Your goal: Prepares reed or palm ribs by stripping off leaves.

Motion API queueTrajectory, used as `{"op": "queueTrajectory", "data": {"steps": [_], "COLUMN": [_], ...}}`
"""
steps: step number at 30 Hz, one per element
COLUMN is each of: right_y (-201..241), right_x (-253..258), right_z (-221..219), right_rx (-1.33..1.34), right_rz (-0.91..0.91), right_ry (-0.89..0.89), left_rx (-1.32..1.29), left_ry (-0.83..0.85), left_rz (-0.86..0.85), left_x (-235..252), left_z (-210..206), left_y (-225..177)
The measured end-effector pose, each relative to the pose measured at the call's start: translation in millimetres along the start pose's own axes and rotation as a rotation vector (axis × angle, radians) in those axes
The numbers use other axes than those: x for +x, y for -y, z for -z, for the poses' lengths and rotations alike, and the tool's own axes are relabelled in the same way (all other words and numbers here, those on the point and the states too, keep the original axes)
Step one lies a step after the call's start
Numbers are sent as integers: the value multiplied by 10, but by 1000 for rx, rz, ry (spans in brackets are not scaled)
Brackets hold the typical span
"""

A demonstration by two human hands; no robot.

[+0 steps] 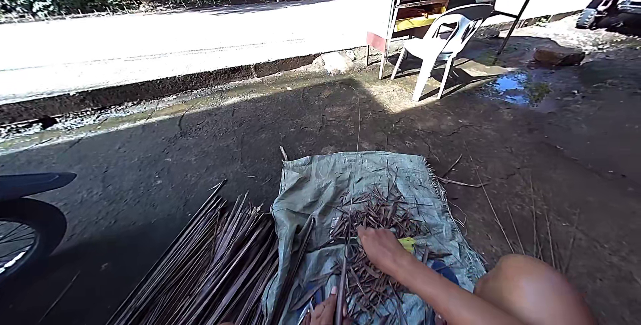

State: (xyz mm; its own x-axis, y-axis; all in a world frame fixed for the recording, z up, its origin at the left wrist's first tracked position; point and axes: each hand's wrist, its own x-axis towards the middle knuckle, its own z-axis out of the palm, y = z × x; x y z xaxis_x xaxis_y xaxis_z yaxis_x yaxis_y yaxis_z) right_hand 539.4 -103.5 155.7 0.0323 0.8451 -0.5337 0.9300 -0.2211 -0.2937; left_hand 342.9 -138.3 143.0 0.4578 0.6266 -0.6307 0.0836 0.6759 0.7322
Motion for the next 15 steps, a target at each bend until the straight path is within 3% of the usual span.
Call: {"op": "queueTrajectory", "data": {"steps": [5, 7, 11, 13, 15], "right_y": [-288, -151, 343, 336, 152], "right_x": [157, -1, -331, -240, -37], "right_z": [281, 318, -96, -115, -8], "right_rx": [39, 94, 126, 54, 10], "right_rz": [-272, -196, 111, 111, -10], "right_ry": [-127, -73, 174, 145, 26], "left_rx": [5, -8, -51, -60, -56], "left_ry": [6, -11, -47, -43, -38], "left_rz": [-11, -15, -32, -36, -31], "left_x": [-28, -26, 30, 56, 54], "left_z": [20, 16, -2, 9, 1], "left_y": [20, 21, -36, -28, -35]}}
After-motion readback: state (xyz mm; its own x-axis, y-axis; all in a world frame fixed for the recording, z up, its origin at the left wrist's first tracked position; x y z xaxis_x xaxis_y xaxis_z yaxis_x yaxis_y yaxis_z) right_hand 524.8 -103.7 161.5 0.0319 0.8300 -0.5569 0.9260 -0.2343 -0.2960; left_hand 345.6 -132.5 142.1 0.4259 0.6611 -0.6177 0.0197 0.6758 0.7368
